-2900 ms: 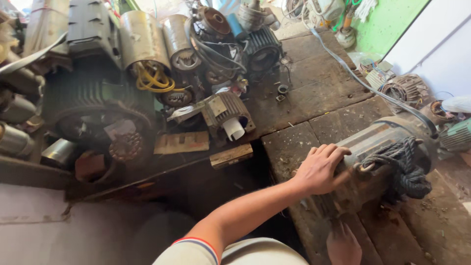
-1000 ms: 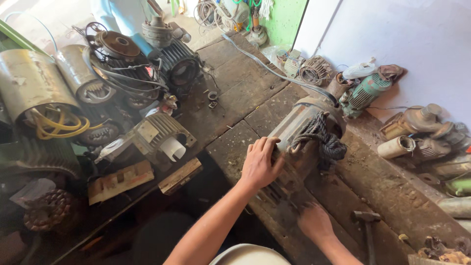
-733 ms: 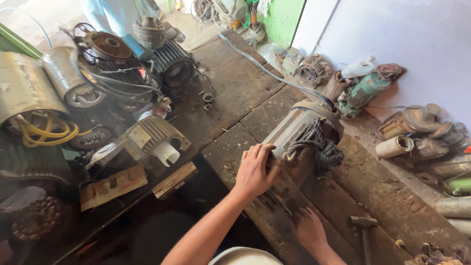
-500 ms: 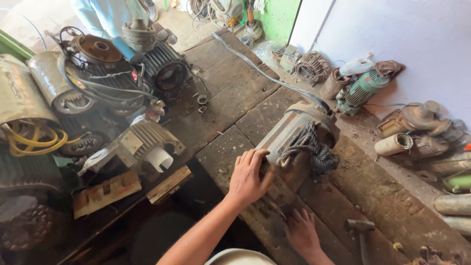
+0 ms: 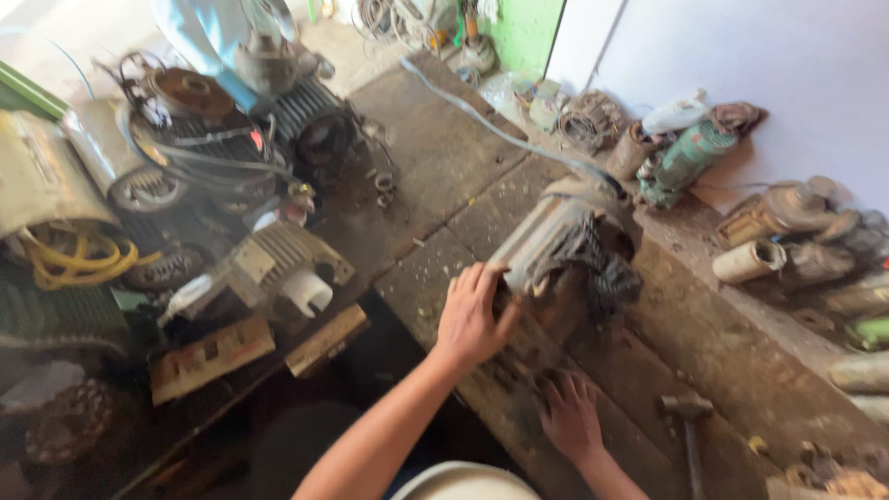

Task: The person uses a wrench to loosen and tighten bolts on a cylindrical electric motor placed on a wooden workbench. They reposition the motor and continue adjusting the bolts while other people stand nearby in the workshop.

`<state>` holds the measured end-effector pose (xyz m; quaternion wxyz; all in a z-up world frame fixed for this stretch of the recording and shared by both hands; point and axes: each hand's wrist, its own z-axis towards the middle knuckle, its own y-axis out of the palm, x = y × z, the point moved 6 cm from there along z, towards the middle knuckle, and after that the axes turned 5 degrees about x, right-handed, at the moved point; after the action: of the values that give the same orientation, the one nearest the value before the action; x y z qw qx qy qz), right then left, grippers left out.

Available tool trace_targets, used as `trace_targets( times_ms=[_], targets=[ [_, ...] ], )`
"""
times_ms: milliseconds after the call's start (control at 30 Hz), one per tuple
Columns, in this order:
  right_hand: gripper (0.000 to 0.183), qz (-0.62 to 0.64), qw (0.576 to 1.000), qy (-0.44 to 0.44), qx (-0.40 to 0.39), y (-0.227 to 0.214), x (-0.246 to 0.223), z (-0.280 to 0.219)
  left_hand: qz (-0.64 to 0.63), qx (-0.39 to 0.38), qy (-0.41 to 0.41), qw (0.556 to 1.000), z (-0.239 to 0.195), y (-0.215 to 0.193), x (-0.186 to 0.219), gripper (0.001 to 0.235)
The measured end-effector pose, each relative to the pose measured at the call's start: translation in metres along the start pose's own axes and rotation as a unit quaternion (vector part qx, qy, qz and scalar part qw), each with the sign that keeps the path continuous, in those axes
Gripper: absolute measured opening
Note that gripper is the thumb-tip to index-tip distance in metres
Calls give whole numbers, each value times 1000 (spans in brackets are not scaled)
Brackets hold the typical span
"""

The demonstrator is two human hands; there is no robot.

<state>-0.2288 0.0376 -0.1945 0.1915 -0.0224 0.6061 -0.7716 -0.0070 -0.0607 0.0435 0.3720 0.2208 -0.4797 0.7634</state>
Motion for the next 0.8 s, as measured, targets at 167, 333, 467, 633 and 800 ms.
trace_targets(
  times_ms=[167, 333, 467, 633, 800],
  targets=[
    [31, -17, 999, -14, -38, -4, -19, -6, -13, 29, 33, 999, -2, -1, 1, 46],
    [30, 36, 990, 128, -39, -38, -20, -4, -6, 18, 21, 1000, -5, 3, -2, 44],
    [33, -91, 978, 115, -150, -46, -21, 21, -3, 24, 17, 1000, -4, 3, -3, 42],
    [33, -187, 952, 136, -203, -43, -39, 23, 0, 31, 30, 999, -6, 2, 0, 43],
    [28, -84, 987, 133, -5, -65, -50, 10, 2, 23, 28, 999, -3, 4, -2, 42]
  ],
)
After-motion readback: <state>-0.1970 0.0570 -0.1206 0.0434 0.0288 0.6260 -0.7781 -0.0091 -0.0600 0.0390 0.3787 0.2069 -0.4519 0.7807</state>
